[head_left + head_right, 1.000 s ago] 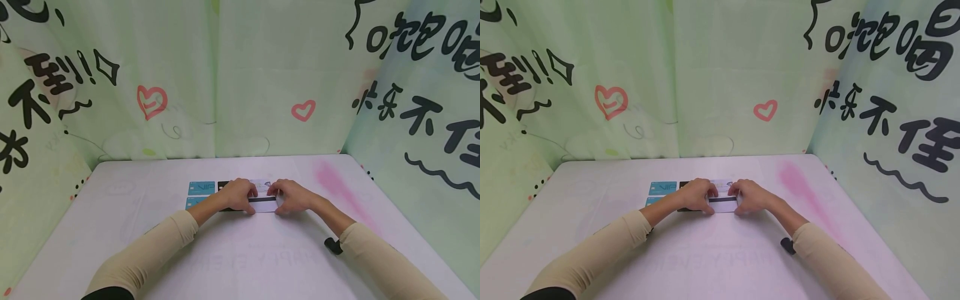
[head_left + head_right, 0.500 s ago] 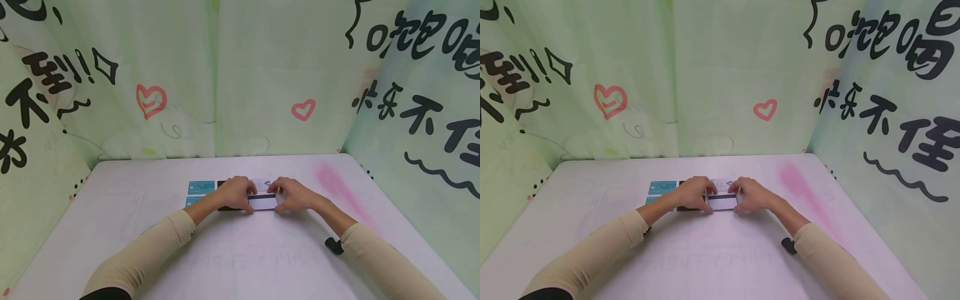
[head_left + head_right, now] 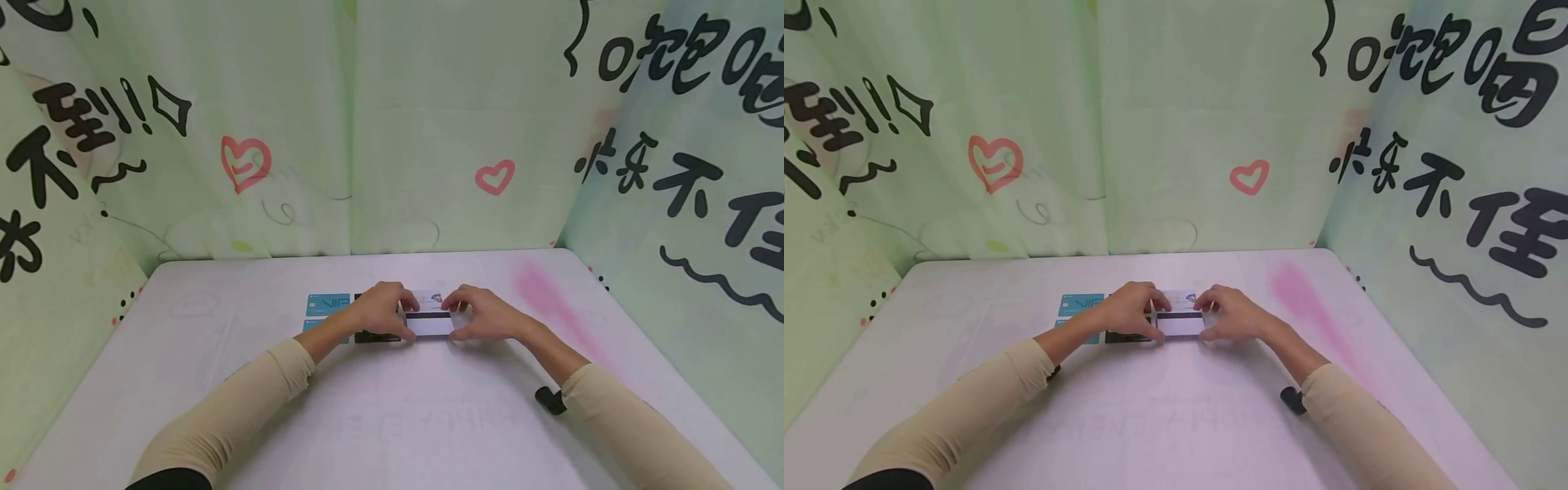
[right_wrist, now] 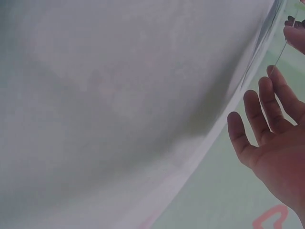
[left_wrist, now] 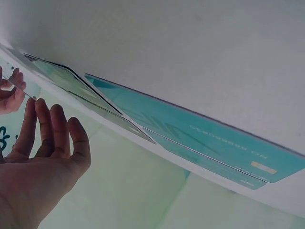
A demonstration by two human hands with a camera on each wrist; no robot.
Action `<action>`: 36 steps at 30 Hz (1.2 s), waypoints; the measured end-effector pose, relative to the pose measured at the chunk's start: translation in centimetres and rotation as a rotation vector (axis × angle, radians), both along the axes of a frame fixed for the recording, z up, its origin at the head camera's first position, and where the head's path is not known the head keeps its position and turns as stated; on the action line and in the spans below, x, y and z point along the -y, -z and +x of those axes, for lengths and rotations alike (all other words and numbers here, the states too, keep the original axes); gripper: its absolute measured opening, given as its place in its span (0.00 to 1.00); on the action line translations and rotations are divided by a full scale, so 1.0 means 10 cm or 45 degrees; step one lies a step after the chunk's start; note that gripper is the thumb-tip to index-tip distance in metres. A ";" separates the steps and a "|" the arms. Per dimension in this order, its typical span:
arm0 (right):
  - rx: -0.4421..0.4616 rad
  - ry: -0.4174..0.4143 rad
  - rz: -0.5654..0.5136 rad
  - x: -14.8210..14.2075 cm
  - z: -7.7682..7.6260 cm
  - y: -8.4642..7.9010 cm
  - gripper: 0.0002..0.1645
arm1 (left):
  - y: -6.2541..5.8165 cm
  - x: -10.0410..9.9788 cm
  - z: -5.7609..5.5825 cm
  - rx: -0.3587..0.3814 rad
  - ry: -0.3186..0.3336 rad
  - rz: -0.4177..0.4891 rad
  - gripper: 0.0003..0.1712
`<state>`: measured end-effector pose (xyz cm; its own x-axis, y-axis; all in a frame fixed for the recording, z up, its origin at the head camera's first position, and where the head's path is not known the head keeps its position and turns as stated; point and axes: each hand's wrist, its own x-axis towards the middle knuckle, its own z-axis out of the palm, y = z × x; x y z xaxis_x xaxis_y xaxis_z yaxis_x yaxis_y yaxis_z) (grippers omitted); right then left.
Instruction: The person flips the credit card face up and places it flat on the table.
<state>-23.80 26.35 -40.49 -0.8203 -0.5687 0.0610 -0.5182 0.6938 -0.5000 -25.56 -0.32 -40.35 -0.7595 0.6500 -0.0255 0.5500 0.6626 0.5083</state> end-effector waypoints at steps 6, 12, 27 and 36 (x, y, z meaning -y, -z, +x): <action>0.020 0.028 -0.037 -0.04 0.00 0.00 0.29 | -0.01 0.02 0.00 0.012 0.007 0.054 0.27; 0.052 0.066 -0.054 -0.05 0.02 -0.04 0.29 | -0.01 0.02 -0.01 0.014 0.003 0.066 0.27; 0.124 0.110 -0.185 -0.13 0.03 -0.05 0.29 | 0.01 0.04 0.00 0.093 -0.034 0.158 0.30; 0.160 0.134 -0.218 -0.19 0.01 -0.07 0.31 | 0.01 0.07 0.01 0.166 -0.067 0.220 0.33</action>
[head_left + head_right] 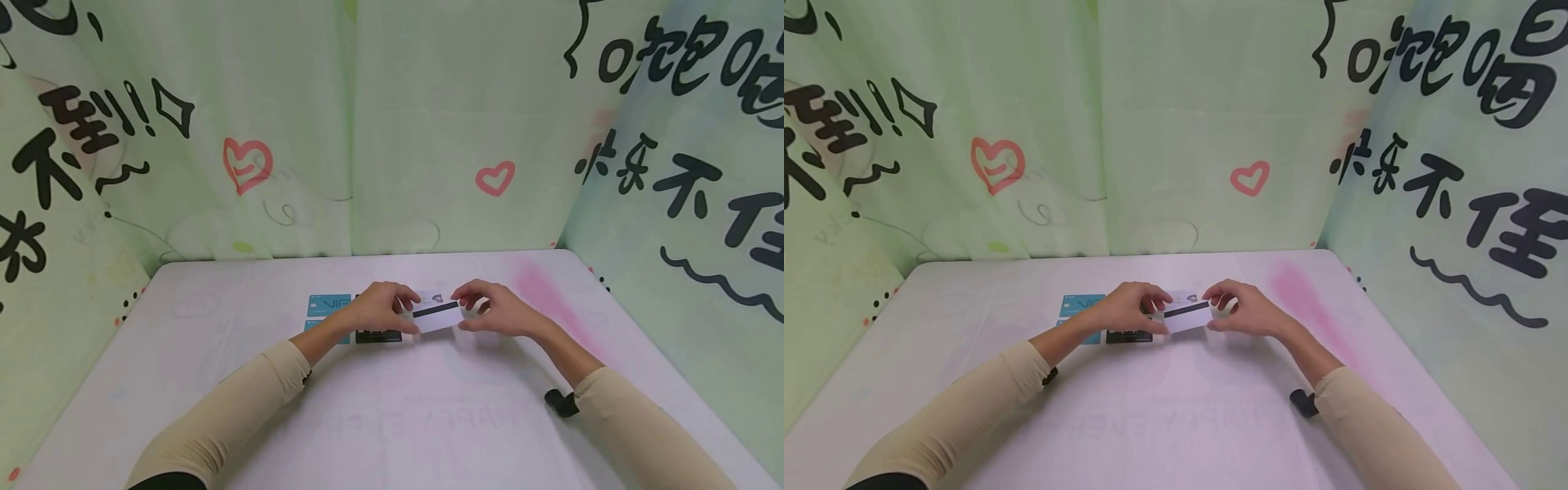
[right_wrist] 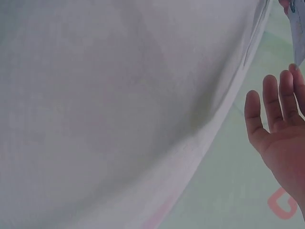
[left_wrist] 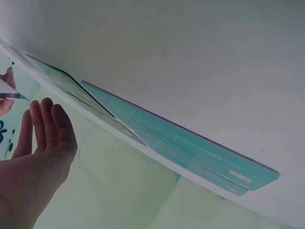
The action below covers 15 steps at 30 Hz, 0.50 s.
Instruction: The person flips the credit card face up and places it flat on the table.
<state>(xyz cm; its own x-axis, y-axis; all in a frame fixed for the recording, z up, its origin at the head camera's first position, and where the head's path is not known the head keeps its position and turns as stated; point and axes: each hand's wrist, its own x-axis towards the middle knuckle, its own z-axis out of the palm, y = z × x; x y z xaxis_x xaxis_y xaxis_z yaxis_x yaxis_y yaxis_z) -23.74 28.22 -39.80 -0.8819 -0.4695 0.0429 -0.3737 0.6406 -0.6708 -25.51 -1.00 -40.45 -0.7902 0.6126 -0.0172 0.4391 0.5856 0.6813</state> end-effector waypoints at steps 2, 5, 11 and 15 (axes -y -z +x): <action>-0.001 -0.004 -0.016 -0.01 0.00 -0.02 0.31 | 0.00 0.01 0.00 0.013 -0.005 0.008 0.33; -0.003 -0.008 -0.039 -0.02 0.01 -0.05 0.30 | -0.02 0.03 0.00 0.034 -0.010 0.022 0.33; -0.009 -0.001 -0.059 -0.05 0.00 -0.10 0.30 | -0.02 0.06 0.00 0.069 -0.008 0.045 0.34; -0.025 0.007 -0.056 -0.06 -0.02 -0.13 0.30 | -0.01 0.08 0.00 0.074 -0.002 0.056 0.34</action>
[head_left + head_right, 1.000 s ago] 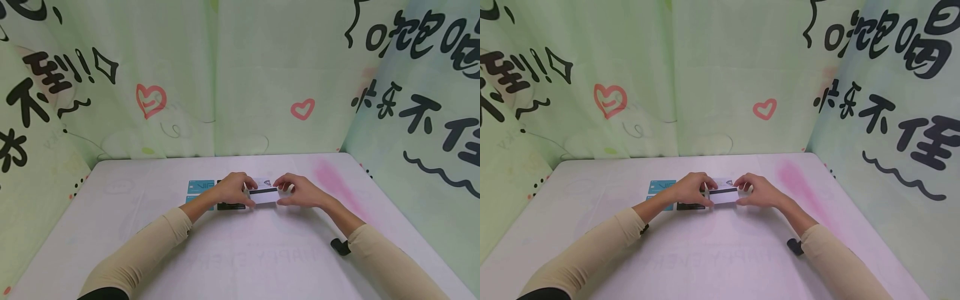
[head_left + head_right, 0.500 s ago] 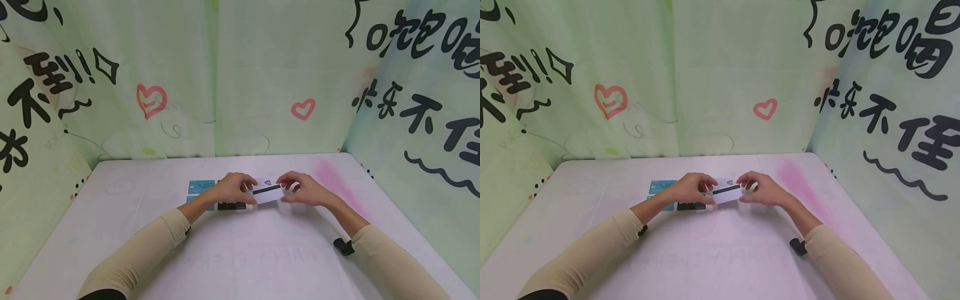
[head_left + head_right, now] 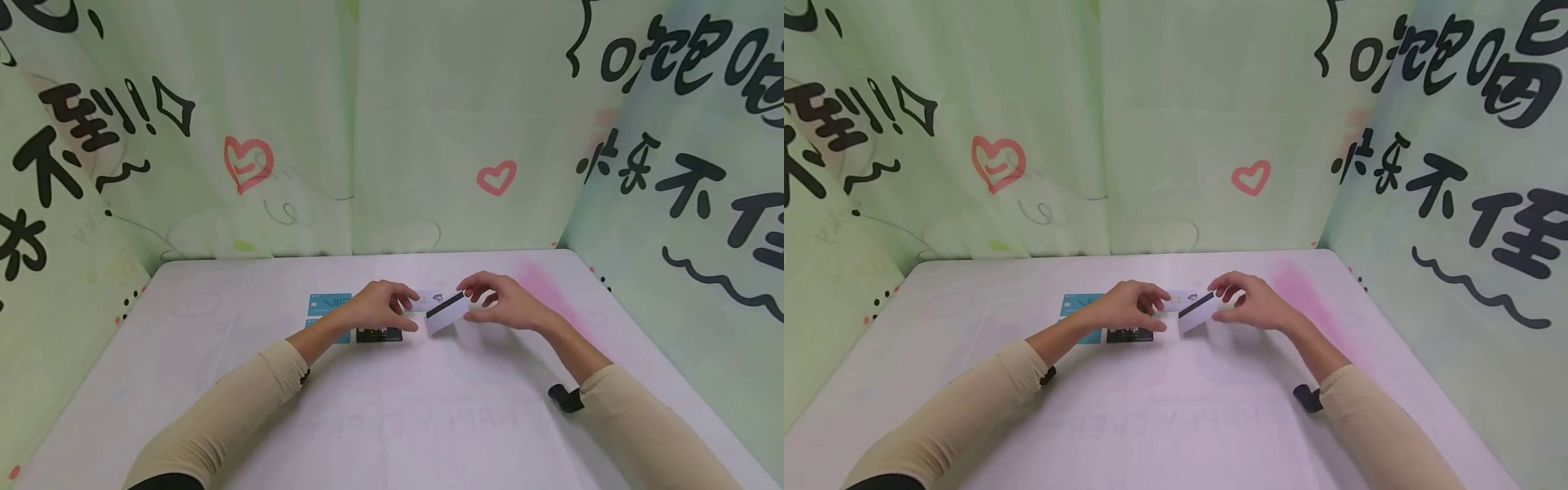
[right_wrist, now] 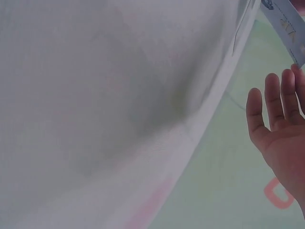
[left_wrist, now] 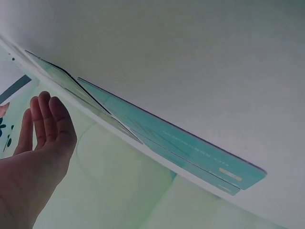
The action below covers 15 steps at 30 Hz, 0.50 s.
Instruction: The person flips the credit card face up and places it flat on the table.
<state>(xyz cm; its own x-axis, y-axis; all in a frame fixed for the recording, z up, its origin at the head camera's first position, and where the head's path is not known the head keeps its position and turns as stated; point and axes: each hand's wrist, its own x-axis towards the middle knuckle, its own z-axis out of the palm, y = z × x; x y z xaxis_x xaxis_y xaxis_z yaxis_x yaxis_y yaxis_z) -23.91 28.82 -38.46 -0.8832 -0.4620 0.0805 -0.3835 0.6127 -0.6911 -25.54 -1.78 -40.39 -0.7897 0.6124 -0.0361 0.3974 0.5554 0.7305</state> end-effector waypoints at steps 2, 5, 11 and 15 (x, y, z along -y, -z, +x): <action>0.002 0.005 0.004 0.00 0.00 -0.02 0.30 | 0.00 0.00 0.00 0.004 0.000 0.004 0.34; 0.004 0.004 0.007 -0.01 -0.01 -0.03 0.31 | 0.00 0.01 0.01 0.010 0.001 0.005 0.34; 0.017 0.016 0.003 -0.01 -0.01 -0.05 0.31 | 0.00 -0.01 0.03 0.024 -0.006 -0.004 0.35; 0.026 0.011 -0.006 0.00 -0.02 -0.06 0.31 | 0.01 -0.01 0.02 0.027 -0.012 -0.004 0.34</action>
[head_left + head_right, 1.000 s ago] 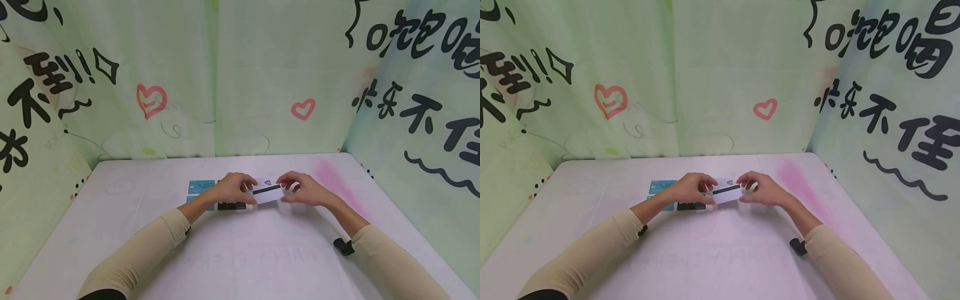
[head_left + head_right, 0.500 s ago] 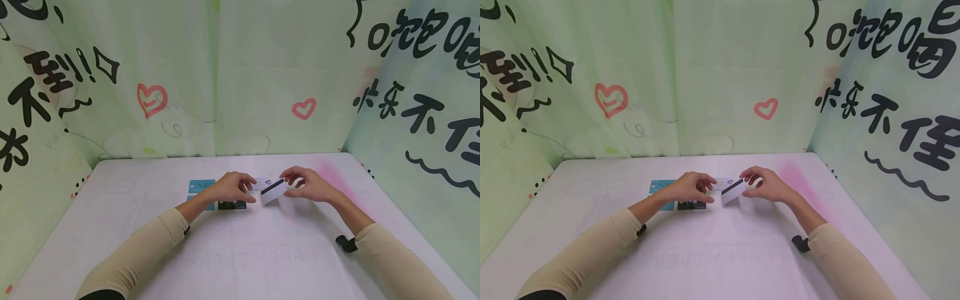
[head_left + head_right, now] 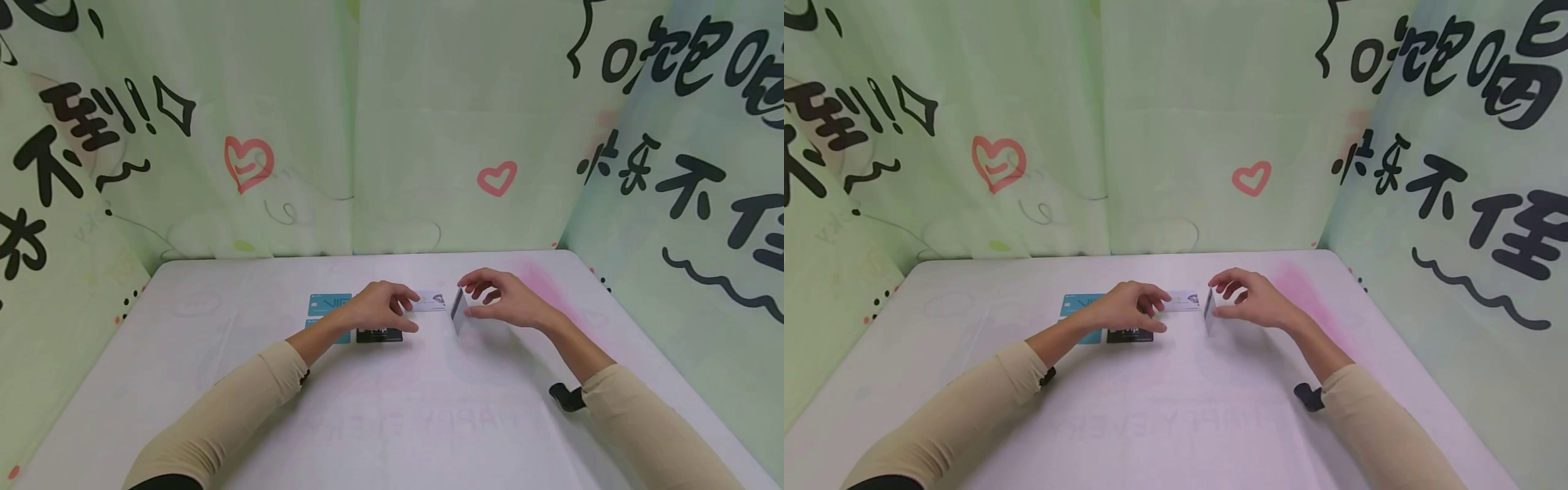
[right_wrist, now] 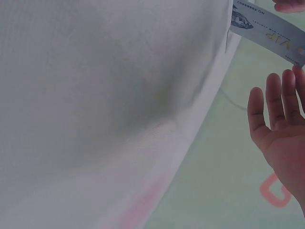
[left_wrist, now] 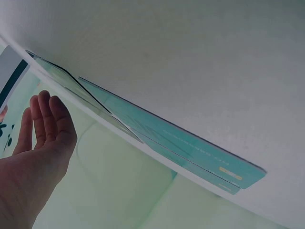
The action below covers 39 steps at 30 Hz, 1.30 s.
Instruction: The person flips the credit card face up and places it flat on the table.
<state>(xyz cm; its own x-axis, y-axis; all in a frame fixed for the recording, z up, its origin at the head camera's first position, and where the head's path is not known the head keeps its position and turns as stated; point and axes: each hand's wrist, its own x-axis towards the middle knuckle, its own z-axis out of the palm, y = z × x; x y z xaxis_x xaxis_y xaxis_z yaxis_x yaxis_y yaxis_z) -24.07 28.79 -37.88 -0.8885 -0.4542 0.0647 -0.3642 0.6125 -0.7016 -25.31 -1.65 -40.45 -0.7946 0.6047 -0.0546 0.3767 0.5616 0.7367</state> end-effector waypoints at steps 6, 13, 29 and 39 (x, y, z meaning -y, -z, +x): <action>0.029 0.004 0.001 0.03 -0.01 0.02 0.32 | 0.01 0.00 0.00 0.014 0.000 -0.008 0.34; 0.051 -0.019 -0.009 0.05 -0.01 0.04 0.30 | -0.02 0.00 0.01 0.014 -0.005 -0.025 0.35; 0.037 -0.092 -0.038 0.13 -0.04 0.10 0.34 | -0.04 0.02 0.01 0.011 -0.009 -0.008 0.35; 0.088 -0.120 0.017 0.15 -0.06 0.18 0.36 | -0.04 0.02 0.00 0.000 0.006 -0.001 0.34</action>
<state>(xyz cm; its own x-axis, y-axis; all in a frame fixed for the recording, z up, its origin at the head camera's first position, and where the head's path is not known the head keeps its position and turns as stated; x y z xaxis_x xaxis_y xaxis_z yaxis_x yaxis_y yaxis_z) -24.67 27.27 -39.72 -0.8439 -0.5365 -0.0016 -0.3719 0.5870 -0.7191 -25.29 -1.90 -40.07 -0.7916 0.6085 -0.0551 0.3793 0.5602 0.7364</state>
